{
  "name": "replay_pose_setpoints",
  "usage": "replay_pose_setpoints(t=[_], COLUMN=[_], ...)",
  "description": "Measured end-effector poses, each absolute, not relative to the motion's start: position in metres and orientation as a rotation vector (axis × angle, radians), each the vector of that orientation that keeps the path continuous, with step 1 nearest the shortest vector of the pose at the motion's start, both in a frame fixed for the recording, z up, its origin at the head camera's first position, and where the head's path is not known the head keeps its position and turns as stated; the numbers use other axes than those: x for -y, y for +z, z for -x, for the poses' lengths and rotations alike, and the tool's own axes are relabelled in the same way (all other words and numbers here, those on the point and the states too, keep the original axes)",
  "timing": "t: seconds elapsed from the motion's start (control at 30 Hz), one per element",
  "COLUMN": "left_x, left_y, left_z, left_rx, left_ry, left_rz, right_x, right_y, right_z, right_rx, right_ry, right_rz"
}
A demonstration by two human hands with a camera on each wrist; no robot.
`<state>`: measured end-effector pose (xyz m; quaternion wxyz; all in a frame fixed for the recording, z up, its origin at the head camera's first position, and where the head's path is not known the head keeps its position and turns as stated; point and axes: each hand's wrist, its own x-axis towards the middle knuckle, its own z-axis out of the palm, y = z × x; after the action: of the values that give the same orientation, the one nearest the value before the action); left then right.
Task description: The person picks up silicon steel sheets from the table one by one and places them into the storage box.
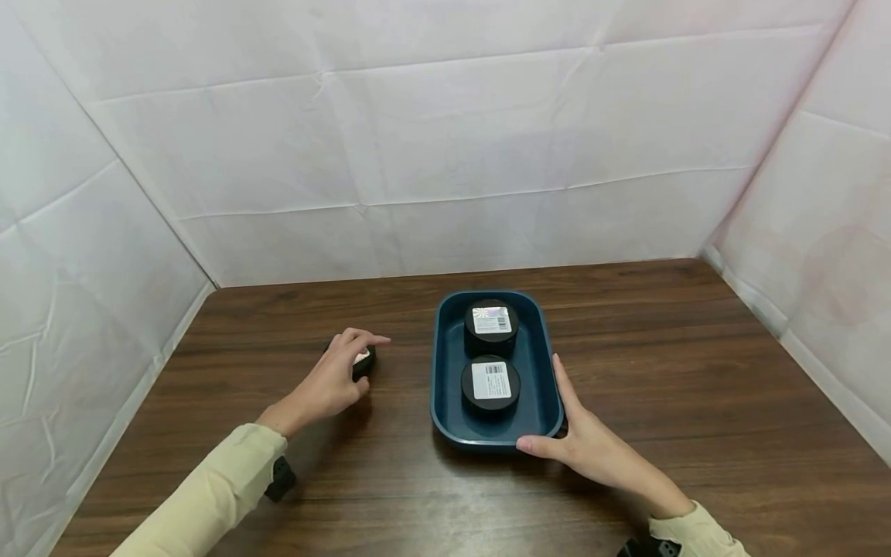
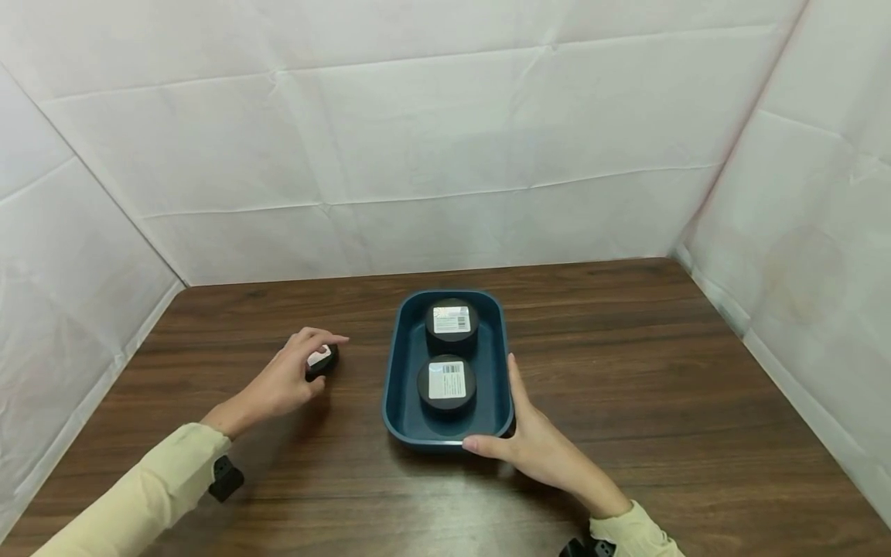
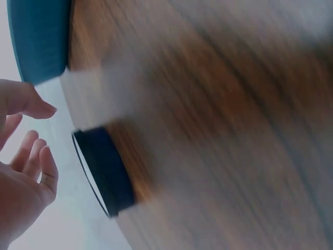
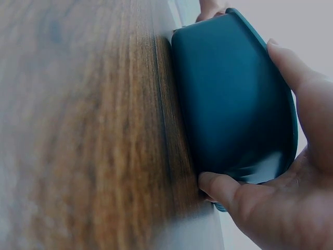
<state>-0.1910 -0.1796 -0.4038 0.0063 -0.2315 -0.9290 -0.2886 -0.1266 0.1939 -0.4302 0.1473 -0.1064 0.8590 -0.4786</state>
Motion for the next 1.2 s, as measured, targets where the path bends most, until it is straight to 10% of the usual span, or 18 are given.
replay_pose_setpoints(t=[1.2], left_x=[0.242], left_y=[-0.388], left_z=[0.230], left_rx=[3.143], left_ry=[-0.733], left_rz=[0.885], right_x=[-0.193], right_y=[-0.431], right_z=[0.125], right_rx=[-2.468], right_ry=[-1.400], right_rz=[0.324])
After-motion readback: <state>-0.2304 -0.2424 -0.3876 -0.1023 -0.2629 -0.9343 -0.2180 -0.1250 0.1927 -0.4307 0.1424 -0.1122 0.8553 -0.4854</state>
